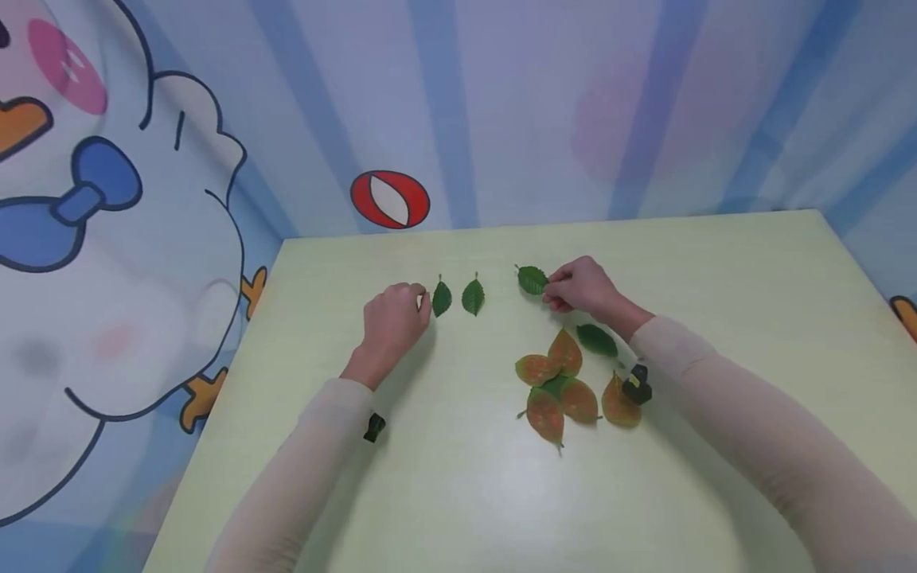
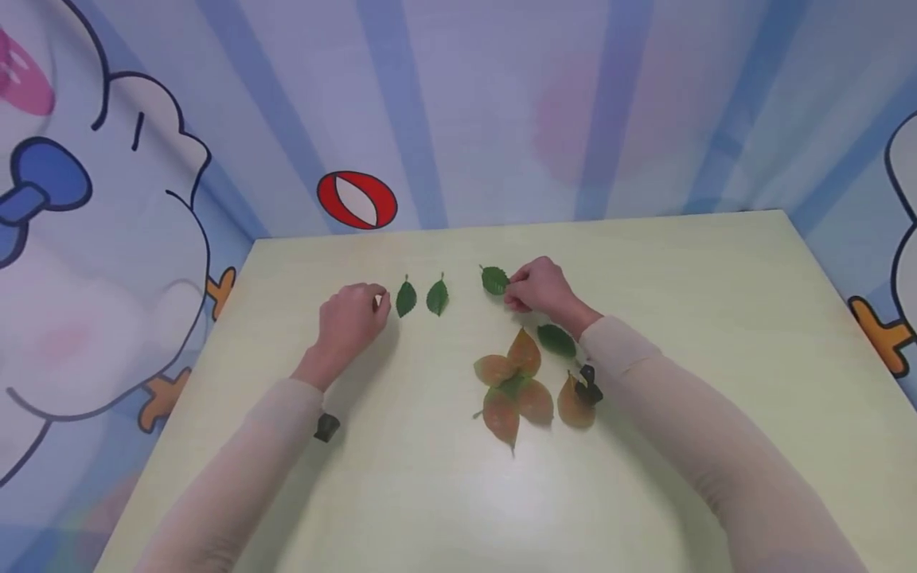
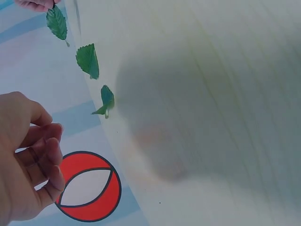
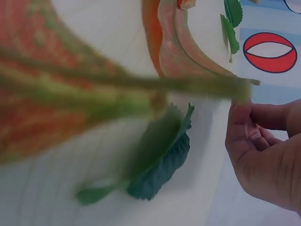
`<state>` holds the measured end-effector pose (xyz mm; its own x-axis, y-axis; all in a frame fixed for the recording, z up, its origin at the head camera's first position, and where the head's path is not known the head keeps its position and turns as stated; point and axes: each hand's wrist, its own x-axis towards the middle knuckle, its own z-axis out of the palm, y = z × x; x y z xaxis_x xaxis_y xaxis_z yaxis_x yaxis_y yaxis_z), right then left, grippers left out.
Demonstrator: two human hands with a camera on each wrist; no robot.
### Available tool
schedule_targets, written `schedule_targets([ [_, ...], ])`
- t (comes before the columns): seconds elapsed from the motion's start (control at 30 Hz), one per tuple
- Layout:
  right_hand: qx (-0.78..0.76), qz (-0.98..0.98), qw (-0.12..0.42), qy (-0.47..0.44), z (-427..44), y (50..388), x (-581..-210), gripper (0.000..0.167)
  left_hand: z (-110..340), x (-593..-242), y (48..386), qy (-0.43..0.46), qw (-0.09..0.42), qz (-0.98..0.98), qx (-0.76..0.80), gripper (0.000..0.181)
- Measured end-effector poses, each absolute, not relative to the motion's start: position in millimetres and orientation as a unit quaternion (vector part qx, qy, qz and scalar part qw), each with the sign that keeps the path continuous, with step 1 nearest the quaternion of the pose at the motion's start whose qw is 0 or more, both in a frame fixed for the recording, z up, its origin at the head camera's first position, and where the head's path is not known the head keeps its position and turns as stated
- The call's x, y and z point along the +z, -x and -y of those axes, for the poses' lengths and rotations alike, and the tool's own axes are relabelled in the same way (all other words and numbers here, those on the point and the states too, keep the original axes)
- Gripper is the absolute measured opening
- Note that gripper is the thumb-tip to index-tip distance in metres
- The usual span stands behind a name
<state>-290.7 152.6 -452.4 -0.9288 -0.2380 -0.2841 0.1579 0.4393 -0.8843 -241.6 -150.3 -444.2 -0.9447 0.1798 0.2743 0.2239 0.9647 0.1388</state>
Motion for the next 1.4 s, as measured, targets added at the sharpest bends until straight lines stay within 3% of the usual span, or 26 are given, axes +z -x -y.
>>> schedule_targets([
  [0.5, -0.39, -0.897, 0.209, 0.019, -132.5, 303.3, -463.1, 0.033, 156.2, -444.9, 238.8, 0.081, 0.096, 0.988, -0.091, 0.023],
  [0.67, -0.449, -0.865, 0.222, -0.024, -128.4, 307.1, -461.0, 0.02, 158.6, -442.6, 237.5, 0.082, 0.099, 0.987, -0.093, 0.023],
  [0.9, -0.537, -0.791, 0.289, -0.054, -127.8, 311.8, -459.4, 0.014, 162.8, -439.8, 234.7, 0.082, 0.102, 0.987, -0.093, 0.022],
  [1.07, -0.508, -0.795, 0.328, -0.052, -126.9, 314.9, -460.3, 0.017, 162.6, -437.9, 232.9, 0.085, 0.088, 0.988, -0.098, 0.023],
  [1.4, -0.474, -0.812, 0.339, -0.034, -123.6, 318.0, -458.7, 0.027, 164.6, -436.9, 230.5, 0.091, 0.106, 0.985, -0.1, 0.021],
])
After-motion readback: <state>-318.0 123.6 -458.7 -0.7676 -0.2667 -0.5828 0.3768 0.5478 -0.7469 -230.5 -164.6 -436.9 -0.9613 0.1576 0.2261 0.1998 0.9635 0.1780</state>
